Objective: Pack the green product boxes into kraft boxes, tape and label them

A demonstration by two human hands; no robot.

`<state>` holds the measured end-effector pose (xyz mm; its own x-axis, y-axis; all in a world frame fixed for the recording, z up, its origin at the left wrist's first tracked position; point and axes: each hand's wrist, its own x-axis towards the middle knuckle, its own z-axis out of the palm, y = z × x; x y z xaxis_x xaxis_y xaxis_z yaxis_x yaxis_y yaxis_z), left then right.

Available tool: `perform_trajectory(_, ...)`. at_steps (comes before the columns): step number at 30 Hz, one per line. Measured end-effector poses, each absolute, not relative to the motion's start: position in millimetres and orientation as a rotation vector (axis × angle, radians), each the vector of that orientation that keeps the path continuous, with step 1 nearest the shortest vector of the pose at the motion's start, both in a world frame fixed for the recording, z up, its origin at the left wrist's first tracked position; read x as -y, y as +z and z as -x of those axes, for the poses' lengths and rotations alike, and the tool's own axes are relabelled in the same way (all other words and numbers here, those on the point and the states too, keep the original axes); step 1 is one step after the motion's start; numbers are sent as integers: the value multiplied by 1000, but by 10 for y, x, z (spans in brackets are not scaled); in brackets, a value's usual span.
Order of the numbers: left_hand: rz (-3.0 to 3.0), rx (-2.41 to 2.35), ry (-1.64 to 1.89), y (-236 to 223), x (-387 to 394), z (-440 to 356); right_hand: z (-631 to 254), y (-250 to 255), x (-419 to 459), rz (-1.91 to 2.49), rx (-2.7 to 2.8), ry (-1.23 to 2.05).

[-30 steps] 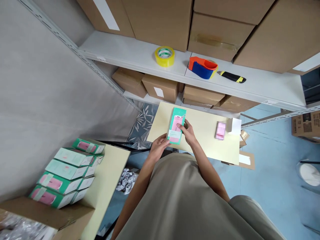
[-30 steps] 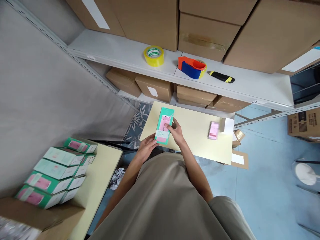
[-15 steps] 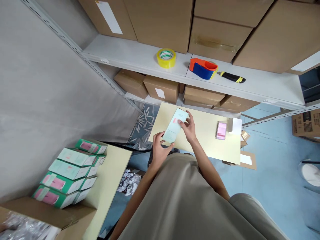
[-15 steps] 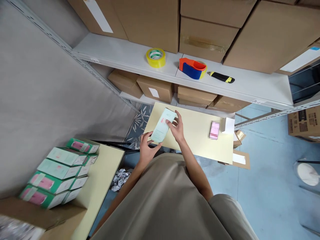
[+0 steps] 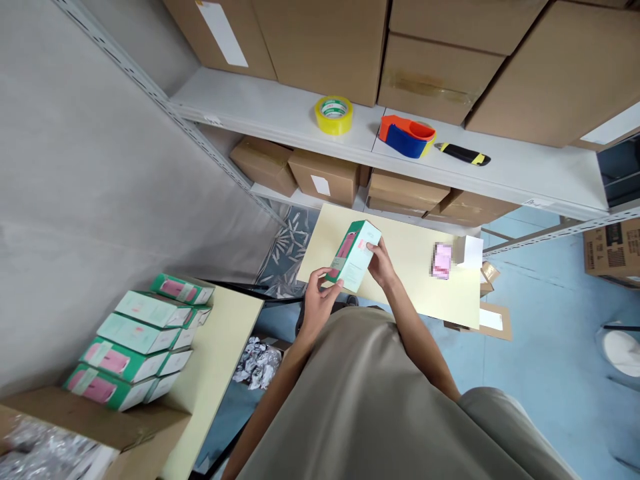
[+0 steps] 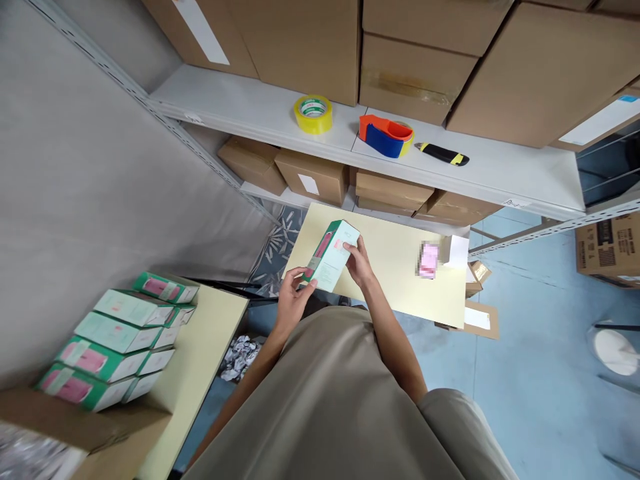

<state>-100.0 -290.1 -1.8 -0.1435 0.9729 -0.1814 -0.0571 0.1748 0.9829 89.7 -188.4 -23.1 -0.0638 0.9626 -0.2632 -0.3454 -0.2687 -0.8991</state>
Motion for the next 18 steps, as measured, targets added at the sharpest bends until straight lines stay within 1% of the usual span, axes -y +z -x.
perform_trajectory(4,-524,-1231,1185,-163,2873,1070,-992,-202,1856,1139,850,1544)
perform_trajectory(7,-126,-1033,1082,-275,2882,1120,-1010,-187,1788,1161,960,1449)
perform_trajectory(10,109,-871,965,-341,2921,1158,-982,-207,1707,1169,1043,1365)
perform_trajectory(15,167,-810,924,-418,2951,1174,-923,-154,1651,1212,1216,1255)
perform_trajectory(18,-36,-884,903,-472,2909,1152,-857,35,1758,1198,1384,1086)
